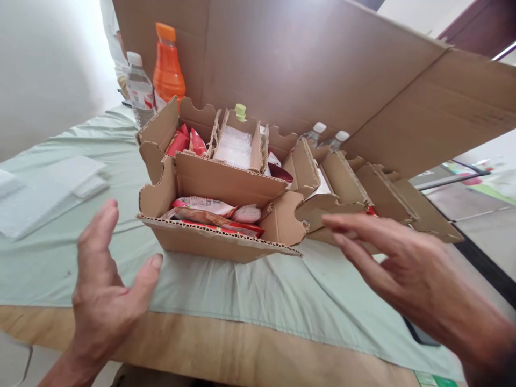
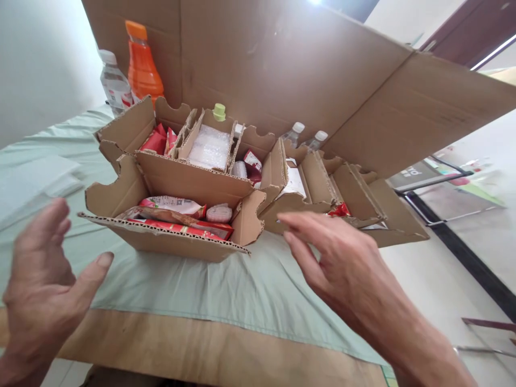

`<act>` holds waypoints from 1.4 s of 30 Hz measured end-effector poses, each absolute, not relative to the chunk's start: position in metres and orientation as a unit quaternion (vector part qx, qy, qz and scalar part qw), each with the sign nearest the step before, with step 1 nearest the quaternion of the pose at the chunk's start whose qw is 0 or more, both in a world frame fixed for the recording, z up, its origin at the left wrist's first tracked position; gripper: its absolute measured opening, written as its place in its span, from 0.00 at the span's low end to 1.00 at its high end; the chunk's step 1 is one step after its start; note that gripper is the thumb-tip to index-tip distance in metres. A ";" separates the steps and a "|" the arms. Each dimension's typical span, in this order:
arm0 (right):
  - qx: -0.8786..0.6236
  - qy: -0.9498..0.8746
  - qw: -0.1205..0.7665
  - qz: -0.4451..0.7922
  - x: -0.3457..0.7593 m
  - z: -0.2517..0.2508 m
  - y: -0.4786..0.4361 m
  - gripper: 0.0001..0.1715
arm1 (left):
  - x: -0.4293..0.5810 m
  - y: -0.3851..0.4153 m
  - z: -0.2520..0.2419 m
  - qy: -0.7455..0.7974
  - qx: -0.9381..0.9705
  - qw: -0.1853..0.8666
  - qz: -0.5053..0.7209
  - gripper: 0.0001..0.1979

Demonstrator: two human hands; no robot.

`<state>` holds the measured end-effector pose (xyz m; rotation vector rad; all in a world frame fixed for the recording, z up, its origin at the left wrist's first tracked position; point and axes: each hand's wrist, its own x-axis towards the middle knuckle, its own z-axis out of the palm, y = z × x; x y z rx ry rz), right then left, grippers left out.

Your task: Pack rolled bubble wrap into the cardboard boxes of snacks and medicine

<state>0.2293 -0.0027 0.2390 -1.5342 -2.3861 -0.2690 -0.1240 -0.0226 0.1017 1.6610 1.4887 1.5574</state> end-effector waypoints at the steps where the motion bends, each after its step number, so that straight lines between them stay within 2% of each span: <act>1: -0.562 -0.809 0.164 -0.054 0.239 0.225 -0.014 0.16 | -0.127 -0.021 0.096 0.546 0.578 0.243 0.556 0.44; 2: -0.588 -0.791 0.172 -0.005 0.243 0.208 -0.022 0.19 | -0.129 -0.017 0.090 0.551 0.563 0.262 0.557 0.41; 5: -0.618 -0.745 0.214 0.132 0.226 0.150 -0.027 0.36 | -0.127 -0.002 0.080 0.536 0.546 0.349 0.541 0.38; 6: -0.617 -0.731 0.232 0.175 0.213 0.135 -0.023 0.37 | -0.125 0.004 0.078 0.525 0.543 0.373 0.539 0.36; 9: -0.586 -0.702 0.327 0.237 0.170 0.108 -0.008 0.35 | -0.114 0.016 0.076 0.501 0.522 0.416 0.551 0.35; 12: -0.574 -0.690 0.384 0.216 0.156 0.105 -0.007 0.31 | -0.098 0.012 0.078 0.491 0.498 0.413 0.583 0.35; 15: -0.625 -0.666 0.364 0.182 0.180 0.101 -0.044 0.23 | -0.075 -0.020 0.075 0.485 0.516 0.420 0.568 0.34; 18: -0.692 -0.622 0.336 0.144 0.218 0.090 -0.106 0.24 | -0.058 -0.072 0.066 0.509 0.542 0.419 0.521 0.32; 21: -0.689 -0.627 0.345 0.110 0.225 0.085 -0.144 0.21 | -0.066 -0.109 0.061 0.536 0.559 0.418 0.476 0.31; 24: -0.661 -0.650 0.352 0.127 0.194 0.099 -0.126 0.20 | -0.088 -0.103 0.075 0.547 0.554 0.418 0.468 0.35; 28: -0.639 -0.646 0.392 0.140 0.170 0.123 -0.086 0.21 | -0.084 -0.066 0.106 0.464 0.543 0.386 0.584 0.38; 35: -0.727 -0.591 0.340 0.087 0.231 0.079 -0.179 0.23 | -0.049 -0.106 0.092 0.474 0.600 0.418 0.491 0.24; 39: -0.701 -0.605 0.346 0.149 0.203 0.080 -0.163 0.20 | -0.067 -0.108 0.083 0.515 0.565 0.409 0.499 0.31; 42: -0.676 -0.602 0.386 0.177 0.177 0.092 -0.126 0.18 | -0.079 -0.089 0.083 0.500 0.536 0.423 0.533 0.35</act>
